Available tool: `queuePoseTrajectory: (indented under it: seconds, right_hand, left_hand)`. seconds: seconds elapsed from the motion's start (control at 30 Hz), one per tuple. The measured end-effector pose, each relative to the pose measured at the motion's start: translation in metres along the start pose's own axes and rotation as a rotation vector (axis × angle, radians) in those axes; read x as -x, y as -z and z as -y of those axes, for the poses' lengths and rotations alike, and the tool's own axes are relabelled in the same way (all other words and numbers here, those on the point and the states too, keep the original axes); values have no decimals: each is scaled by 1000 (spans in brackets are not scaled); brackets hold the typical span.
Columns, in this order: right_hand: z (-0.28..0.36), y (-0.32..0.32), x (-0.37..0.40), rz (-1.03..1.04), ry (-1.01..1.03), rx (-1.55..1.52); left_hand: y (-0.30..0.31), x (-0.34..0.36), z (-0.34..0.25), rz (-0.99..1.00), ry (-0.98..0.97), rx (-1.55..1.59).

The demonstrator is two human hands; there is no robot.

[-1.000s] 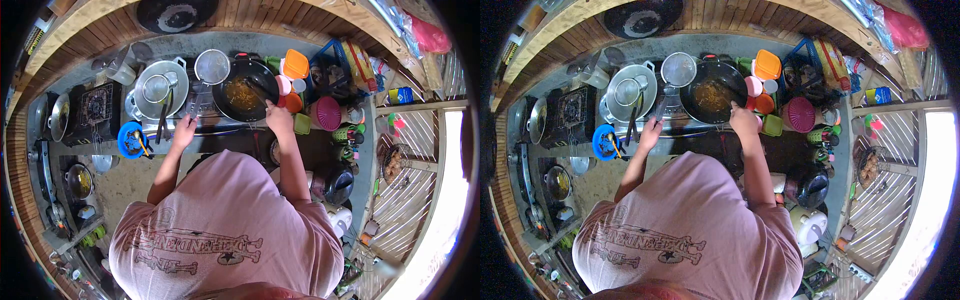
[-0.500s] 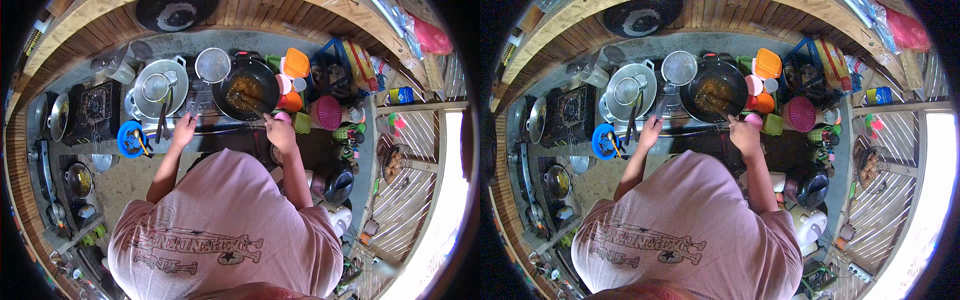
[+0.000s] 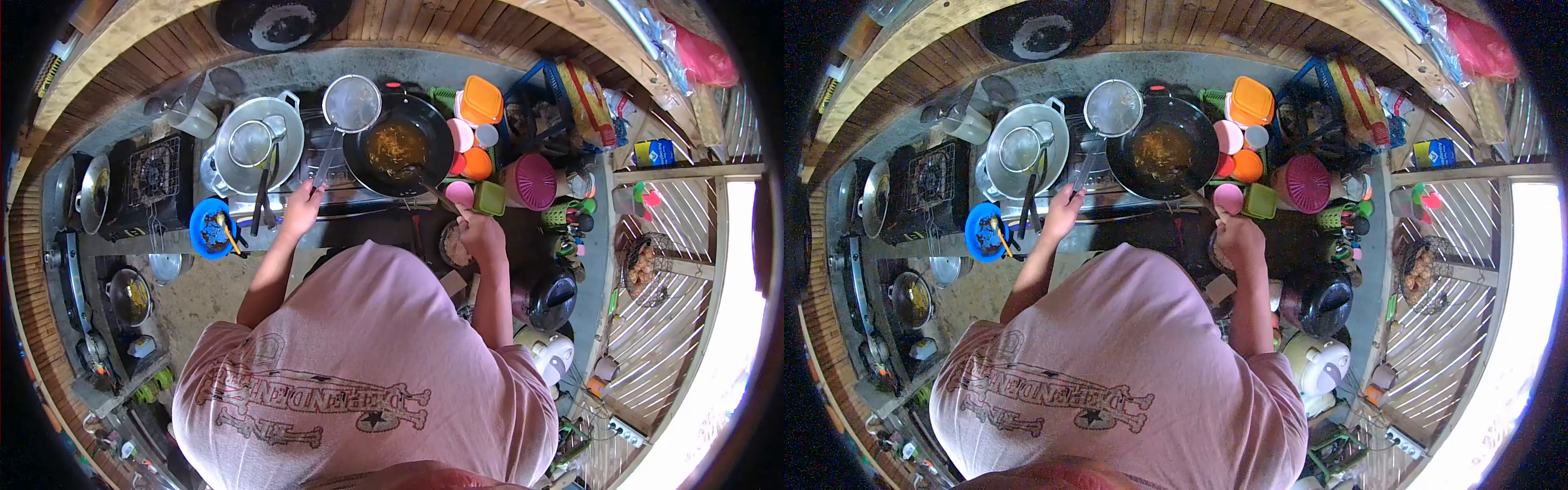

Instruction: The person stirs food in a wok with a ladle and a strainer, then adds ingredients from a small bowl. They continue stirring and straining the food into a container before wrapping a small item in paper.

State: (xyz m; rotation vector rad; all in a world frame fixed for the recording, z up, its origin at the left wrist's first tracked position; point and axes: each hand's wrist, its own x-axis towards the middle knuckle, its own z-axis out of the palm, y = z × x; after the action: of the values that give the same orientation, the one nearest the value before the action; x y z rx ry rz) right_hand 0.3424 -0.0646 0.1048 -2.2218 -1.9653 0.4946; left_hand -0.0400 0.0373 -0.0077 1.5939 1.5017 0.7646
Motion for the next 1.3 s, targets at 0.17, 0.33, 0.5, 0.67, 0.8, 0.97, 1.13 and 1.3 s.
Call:
queuePoseTrajectory:
  seconds: [0.17,0.33,0.5,0.67,0.8,0.97,1.13,1.3]
  right_hand:
    - [-13,-11,-7,-33,-45,57]
    - [-8,-27,-27,-44,-55,138]
    - [10,-29,-36,-16,-70,159]
    - [2,-39,-34,-122,65,77]
    - [-5,-39,-35,-116,17,90]
    - [-7,-44,-35,-76,-46,111]
    - [6,-43,-27,-46,75,-2]
    - [-7,-56,-32,-61,57,-5]
  left_hand:
    - [1,-2,-7,39,54,-56]
    - [-3,-3,0,19,30,-41]
    - [2,-1,-8,23,46,-28]
    - [5,3,-14,11,37,-34]
    - [4,1,-5,31,84,-82]
    - [1,-1,-3,19,48,-103]
    - [-2,-4,-5,14,38,-107]
    - [-4,-5,-5,16,33,-85]
